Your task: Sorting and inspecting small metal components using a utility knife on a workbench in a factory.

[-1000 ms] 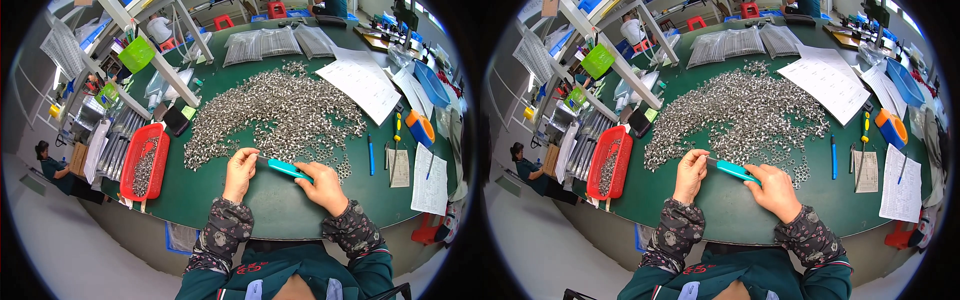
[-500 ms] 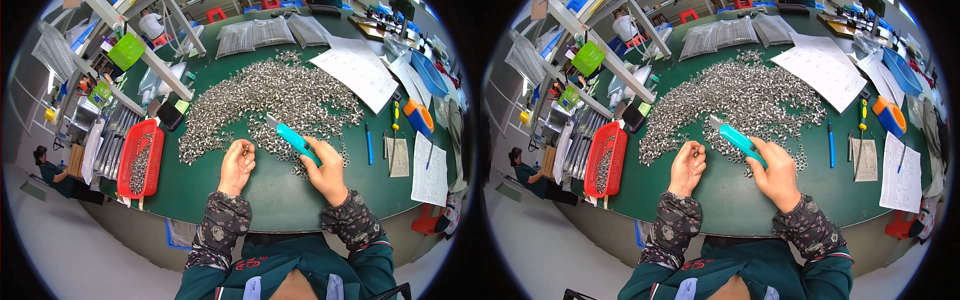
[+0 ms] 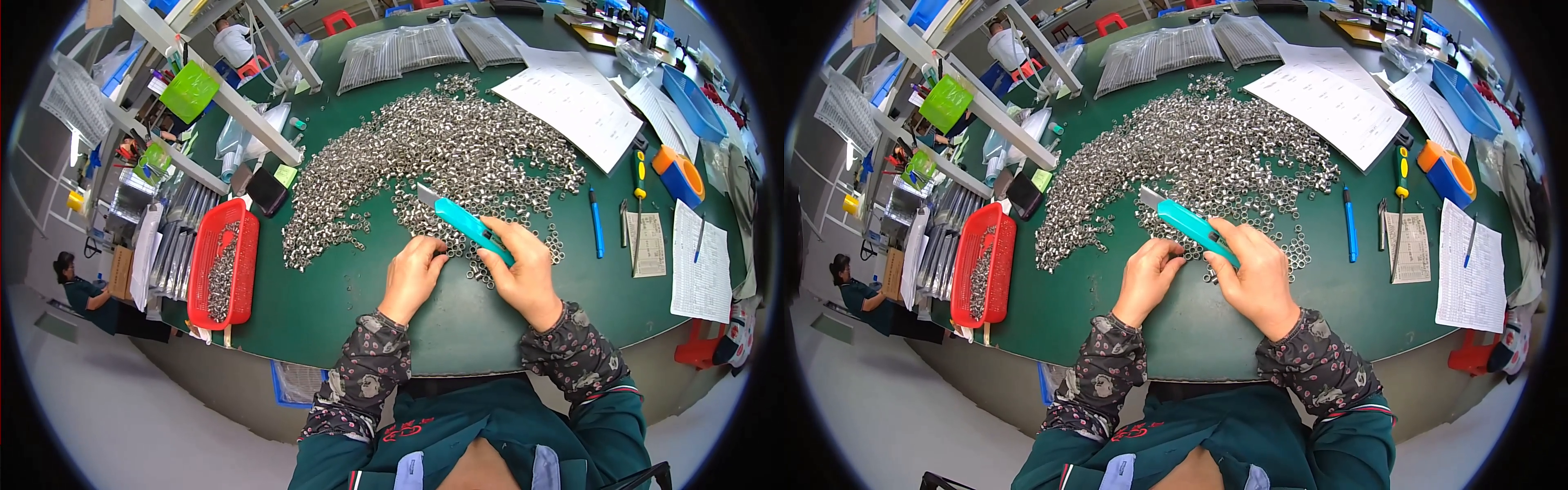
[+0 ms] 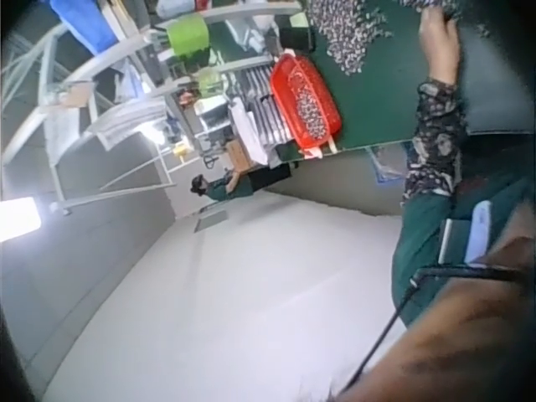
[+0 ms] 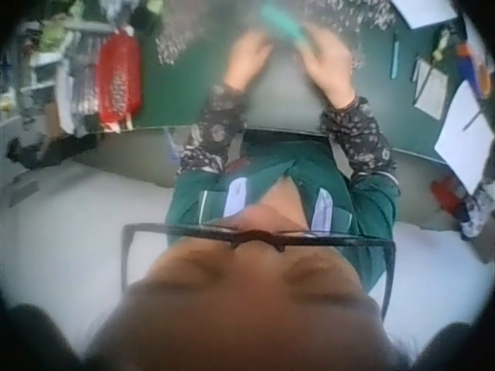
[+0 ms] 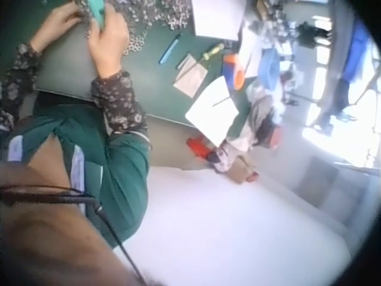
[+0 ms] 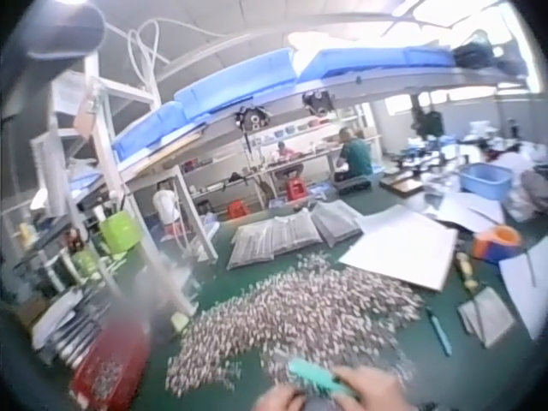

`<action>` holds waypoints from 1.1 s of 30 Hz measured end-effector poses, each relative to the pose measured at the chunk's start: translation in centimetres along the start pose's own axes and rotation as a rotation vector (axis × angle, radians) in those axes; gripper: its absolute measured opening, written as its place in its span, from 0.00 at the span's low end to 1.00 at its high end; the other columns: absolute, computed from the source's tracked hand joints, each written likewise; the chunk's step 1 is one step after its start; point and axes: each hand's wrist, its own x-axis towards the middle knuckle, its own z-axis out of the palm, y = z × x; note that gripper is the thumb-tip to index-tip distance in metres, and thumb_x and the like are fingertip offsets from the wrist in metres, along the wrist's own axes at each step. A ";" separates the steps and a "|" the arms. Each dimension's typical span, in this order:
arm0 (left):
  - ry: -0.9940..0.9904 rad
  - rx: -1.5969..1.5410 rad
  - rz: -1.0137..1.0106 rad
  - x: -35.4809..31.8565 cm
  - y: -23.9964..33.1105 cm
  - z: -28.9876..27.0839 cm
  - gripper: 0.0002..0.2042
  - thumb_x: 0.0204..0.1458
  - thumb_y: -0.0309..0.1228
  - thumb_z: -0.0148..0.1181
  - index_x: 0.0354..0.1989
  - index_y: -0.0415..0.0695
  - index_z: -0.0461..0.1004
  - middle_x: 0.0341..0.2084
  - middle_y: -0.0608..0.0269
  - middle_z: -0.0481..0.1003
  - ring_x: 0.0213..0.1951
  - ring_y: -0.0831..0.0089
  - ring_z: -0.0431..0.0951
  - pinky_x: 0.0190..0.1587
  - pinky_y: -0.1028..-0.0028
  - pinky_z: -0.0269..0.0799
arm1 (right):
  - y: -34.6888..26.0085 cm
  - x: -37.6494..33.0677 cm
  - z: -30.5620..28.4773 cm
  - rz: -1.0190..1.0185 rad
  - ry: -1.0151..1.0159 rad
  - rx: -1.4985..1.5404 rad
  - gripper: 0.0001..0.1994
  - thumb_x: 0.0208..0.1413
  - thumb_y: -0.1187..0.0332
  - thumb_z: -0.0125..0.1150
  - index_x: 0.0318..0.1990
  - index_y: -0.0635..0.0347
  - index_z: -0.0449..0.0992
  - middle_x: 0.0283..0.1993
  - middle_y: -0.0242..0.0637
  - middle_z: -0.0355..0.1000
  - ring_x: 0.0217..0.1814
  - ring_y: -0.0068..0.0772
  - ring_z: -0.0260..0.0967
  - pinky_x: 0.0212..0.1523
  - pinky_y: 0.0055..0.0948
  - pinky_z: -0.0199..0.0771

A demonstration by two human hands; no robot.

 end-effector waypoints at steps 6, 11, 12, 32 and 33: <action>-0.044 -0.836 -0.284 0.1 -1.3 -1.6 0.03 0.49 0.25 0.53 0.31 0.41 0.68 0.23 0.67 0.67 0.19 0.83 0.62 0.18 0.83 0.57 | -0.1 -0.1 0.0 -0.013 -0.005 0.002 0.16 0.40 0.73 0.60 0.41 0.60 0.70 0.24 0.41 0.64 0.25 0.43 0.64 0.26 0.34 0.64; -0.031 -1.606 -0.480 0.0 -2.7 -3.1 0.02 0.52 0.24 0.49 0.33 0.42 0.66 0.26 0.64 0.68 0.17 0.87 0.57 0.13 0.88 0.48 | -0.5 -0.3 -0.1 -0.019 -0.089 -0.036 0.16 0.40 0.72 0.60 0.41 0.60 0.70 0.24 0.40 0.65 0.25 0.43 0.64 0.26 0.36 0.64; -0.024 -1.647 -0.462 0.0 -3.0 -3.2 0.03 0.53 0.25 0.48 0.34 0.42 0.67 0.27 0.63 0.68 0.17 0.86 0.57 0.13 0.88 0.48 | -0.7 -0.3 -0.2 -0.013 -0.132 -0.038 0.16 0.41 0.72 0.60 0.41 0.59 0.70 0.24 0.40 0.65 0.26 0.43 0.64 0.26 0.36 0.64; 0.066 -1.614 -0.466 -0.1 -3.6 -2.9 0.05 0.54 0.28 0.49 0.35 0.41 0.69 0.24 0.69 0.66 0.16 0.87 0.56 0.14 0.87 0.47 | -0.6 -0.3 -0.1 0.031 -0.374 0.000 0.15 0.43 0.69 0.59 0.42 0.55 0.71 0.24 0.39 0.66 0.27 0.43 0.66 0.27 0.37 0.66; 0.051 -1.617 -0.455 -0.2 -3.7 -2.8 0.05 0.54 0.29 0.50 0.34 0.41 0.69 0.23 0.69 0.66 0.16 0.87 0.56 0.14 0.87 0.47 | -0.6 -0.3 -0.1 0.031 -0.375 0.000 0.15 0.43 0.69 0.59 0.42 0.55 0.71 0.24 0.39 0.66 0.27 0.43 0.66 0.27 0.37 0.66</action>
